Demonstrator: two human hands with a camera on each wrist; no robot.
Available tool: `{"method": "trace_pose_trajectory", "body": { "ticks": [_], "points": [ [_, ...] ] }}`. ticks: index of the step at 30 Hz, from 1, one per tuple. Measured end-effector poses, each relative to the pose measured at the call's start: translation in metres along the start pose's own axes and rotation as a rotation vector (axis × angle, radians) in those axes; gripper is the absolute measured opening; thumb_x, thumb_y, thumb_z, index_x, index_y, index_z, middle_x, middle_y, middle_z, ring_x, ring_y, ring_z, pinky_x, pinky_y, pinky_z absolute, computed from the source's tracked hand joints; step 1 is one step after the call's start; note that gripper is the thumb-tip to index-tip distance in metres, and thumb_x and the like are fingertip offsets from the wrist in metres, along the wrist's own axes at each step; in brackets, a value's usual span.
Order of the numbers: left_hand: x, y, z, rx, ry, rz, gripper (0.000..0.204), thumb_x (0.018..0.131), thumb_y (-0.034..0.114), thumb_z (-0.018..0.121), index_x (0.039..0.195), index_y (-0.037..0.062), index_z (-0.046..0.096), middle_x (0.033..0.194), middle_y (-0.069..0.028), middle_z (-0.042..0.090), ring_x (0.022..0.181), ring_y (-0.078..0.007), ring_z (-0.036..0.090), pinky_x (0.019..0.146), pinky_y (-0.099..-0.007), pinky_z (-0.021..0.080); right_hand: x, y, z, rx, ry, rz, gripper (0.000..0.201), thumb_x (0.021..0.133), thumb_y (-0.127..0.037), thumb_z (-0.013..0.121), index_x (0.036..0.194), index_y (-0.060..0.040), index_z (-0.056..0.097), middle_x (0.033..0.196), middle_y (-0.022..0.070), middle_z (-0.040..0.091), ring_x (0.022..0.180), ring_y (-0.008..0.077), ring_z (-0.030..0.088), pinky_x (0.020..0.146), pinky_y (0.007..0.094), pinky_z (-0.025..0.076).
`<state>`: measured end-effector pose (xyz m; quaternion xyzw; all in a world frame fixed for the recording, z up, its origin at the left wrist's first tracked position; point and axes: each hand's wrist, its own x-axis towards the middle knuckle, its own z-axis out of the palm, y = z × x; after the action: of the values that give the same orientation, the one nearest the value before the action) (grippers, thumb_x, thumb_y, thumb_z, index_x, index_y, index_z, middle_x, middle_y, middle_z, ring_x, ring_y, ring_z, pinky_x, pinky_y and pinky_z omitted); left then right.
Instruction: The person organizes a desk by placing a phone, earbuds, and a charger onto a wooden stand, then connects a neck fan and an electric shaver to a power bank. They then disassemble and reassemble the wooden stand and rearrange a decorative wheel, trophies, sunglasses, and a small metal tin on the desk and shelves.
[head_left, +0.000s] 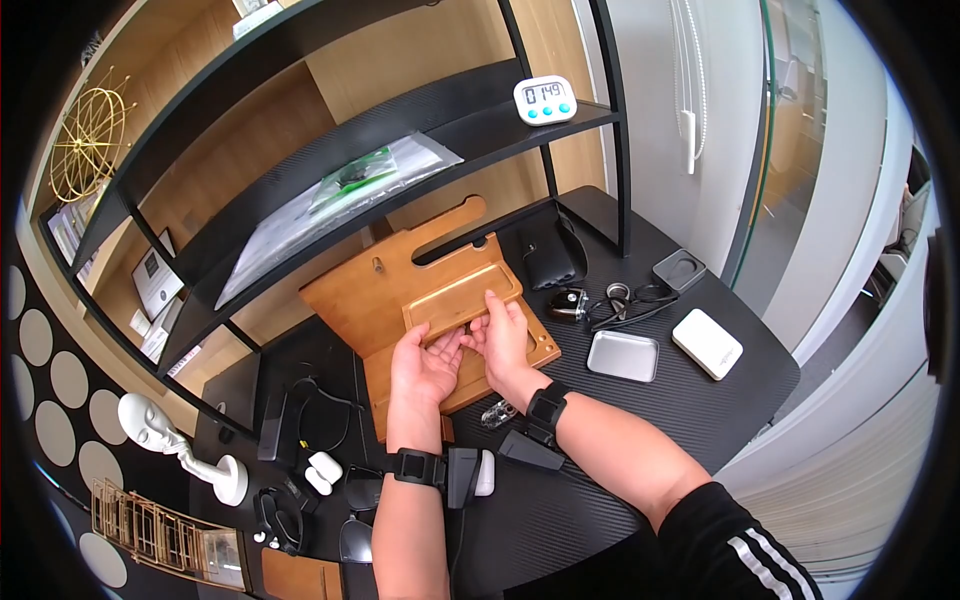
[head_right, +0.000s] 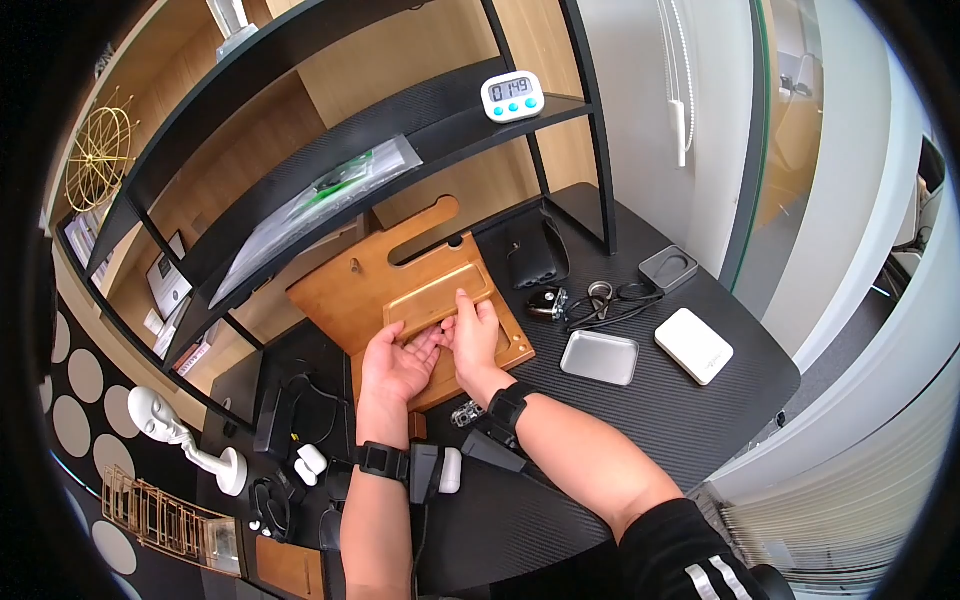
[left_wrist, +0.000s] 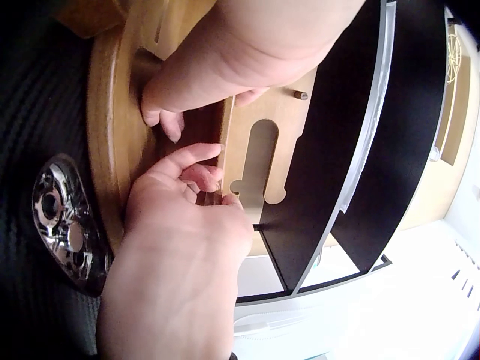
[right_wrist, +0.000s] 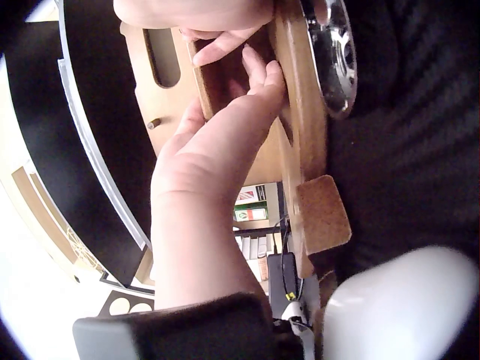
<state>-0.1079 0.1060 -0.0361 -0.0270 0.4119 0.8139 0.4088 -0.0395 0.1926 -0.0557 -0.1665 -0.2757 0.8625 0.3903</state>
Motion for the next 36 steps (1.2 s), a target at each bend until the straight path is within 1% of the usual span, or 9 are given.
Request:
{"method": "trace_pose_trajectory", "body": {
  "ticks": [5, 9, 12, 21, 30, 31, 33, 34, 36],
  "points": [
    [-0.001, 0.0, 0.001, 0.021, -0.004, 0.012, 0.038, 0.089, 0.028, 0.052, 0.118, 0.0037, 0.047, 0.102, -0.0136, 0.058, 0.092, -0.0231, 0.058, 0.091, -0.0348, 0.041, -0.004, -0.002, 0.002, 0.04, 0.008, -0.031, 0.011, 0.088, -0.015, 0.052, 0.096, -0.0072, 0.047, 0.067, 0.0014, 0.05, 0.056, 0.0081, 0.05, 0.054, 0.0264, 0.053],
    [0.0, -0.002, 0.001, 0.057, -0.006, 0.032, 0.033, 0.085, 0.023, 0.06, 0.11, 0.0051, 0.051, 0.094, -0.011, 0.06, 0.085, -0.021, 0.06, 0.088, -0.0328, 0.043, -0.005, -0.004, 0.004, 0.02, 0.02, -0.03, 0.012, 0.088, -0.013, 0.051, 0.098, -0.0067, 0.047, 0.068, 0.0017, 0.051, 0.056, 0.0083, 0.051, 0.054, 0.027, 0.054],
    [0.001, -0.003, -0.001, 0.066, -0.036, 0.048, 0.029, 0.084, 0.02, 0.061, 0.108, 0.0045, 0.053, 0.094, -0.0115, 0.061, 0.086, -0.0208, 0.06, 0.086, -0.0315, 0.044, -0.003, -0.001, 0.005, 0.056, 0.044, -0.033, 0.018, 0.085, -0.012, 0.053, 0.099, -0.0049, 0.045, 0.066, 0.0044, 0.051, 0.052, 0.0097, 0.05, 0.049, 0.0265, 0.053],
    [0.008, -0.004, -0.007, 0.046, -0.063, 0.041, 0.021, 0.085, 0.01, 0.057, 0.103, 0.0001, 0.055, 0.096, -0.0142, 0.063, 0.087, -0.0228, 0.059, 0.088, -0.0331, 0.046, -0.001, 0.005, 0.003, -0.008, 0.046, -0.087, 0.018, 0.089, -0.013, 0.053, 0.101, -0.0051, 0.042, 0.066, 0.0045, 0.052, 0.052, 0.0092, 0.049, 0.047, 0.0249, 0.05],
    [0.006, -0.002, -0.005, 0.056, -0.03, 0.022, 0.022, 0.085, 0.014, 0.057, 0.103, 0.0012, 0.056, 0.097, -0.0145, 0.062, 0.091, -0.0237, 0.06, 0.087, -0.0327, 0.046, 0.0, 0.004, 0.002, 0.006, 0.057, -0.029, 0.024, 0.088, -0.016, 0.056, 0.101, -0.0058, 0.039, 0.066, 0.0031, 0.05, 0.052, 0.0086, 0.047, 0.047, 0.0255, 0.049],
    [0.006, -0.002, -0.005, 0.035, -0.028, 0.023, 0.022, 0.085, 0.014, 0.057, 0.103, 0.0012, 0.056, 0.097, -0.0145, 0.062, 0.091, -0.0237, 0.06, 0.087, -0.0327, 0.046, -0.002, 0.003, 0.005, -0.011, 0.098, -0.043, 0.022, 0.088, -0.019, 0.055, 0.097, -0.0084, 0.039, 0.066, 0.0016, 0.049, 0.051, 0.0082, 0.045, 0.047, 0.0249, 0.047],
    [0.006, 0.0, -0.005, 0.053, 0.028, 0.018, 0.024, 0.085, 0.019, 0.057, 0.104, 0.0044, 0.057, 0.104, -0.0133, 0.06, 0.1, -0.0246, 0.057, 0.095, -0.0388, 0.04, -0.002, 0.003, 0.008, -0.056, 0.129, -0.055, 0.02, 0.088, -0.022, 0.054, 0.094, -0.0111, 0.038, 0.065, 0.0001, 0.047, 0.05, 0.0078, 0.044, 0.047, 0.0244, 0.045],
    [0.005, 0.002, -0.005, 0.023, 0.027, 0.014, 0.024, 0.085, 0.019, 0.057, 0.104, 0.0044, 0.057, 0.104, -0.0133, 0.06, 0.1, -0.0246, 0.057, 0.095, -0.0388, 0.04, 0.001, 0.004, 0.007, -0.045, 0.157, -0.051, 0.02, 0.088, -0.025, 0.054, 0.094, -0.0126, 0.038, 0.064, -0.001, 0.044, 0.048, 0.007, 0.04, 0.045, 0.0238, 0.04],
    [0.0, 0.009, -0.003, 0.038, 0.07, -0.024, 0.025, 0.083, 0.022, 0.056, 0.105, 0.0099, 0.058, 0.11, -0.0115, 0.057, 0.107, -0.0259, 0.053, 0.105, -0.0494, 0.025, 0.005, 0.004, 0.007, -0.03, 0.248, -0.045, 0.02, 0.087, -0.03, 0.052, 0.093, -0.0159, 0.038, 0.059, -0.0032, 0.035, 0.044, 0.0057, 0.03, 0.04, 0.0235, 0.028]
  ]
}}
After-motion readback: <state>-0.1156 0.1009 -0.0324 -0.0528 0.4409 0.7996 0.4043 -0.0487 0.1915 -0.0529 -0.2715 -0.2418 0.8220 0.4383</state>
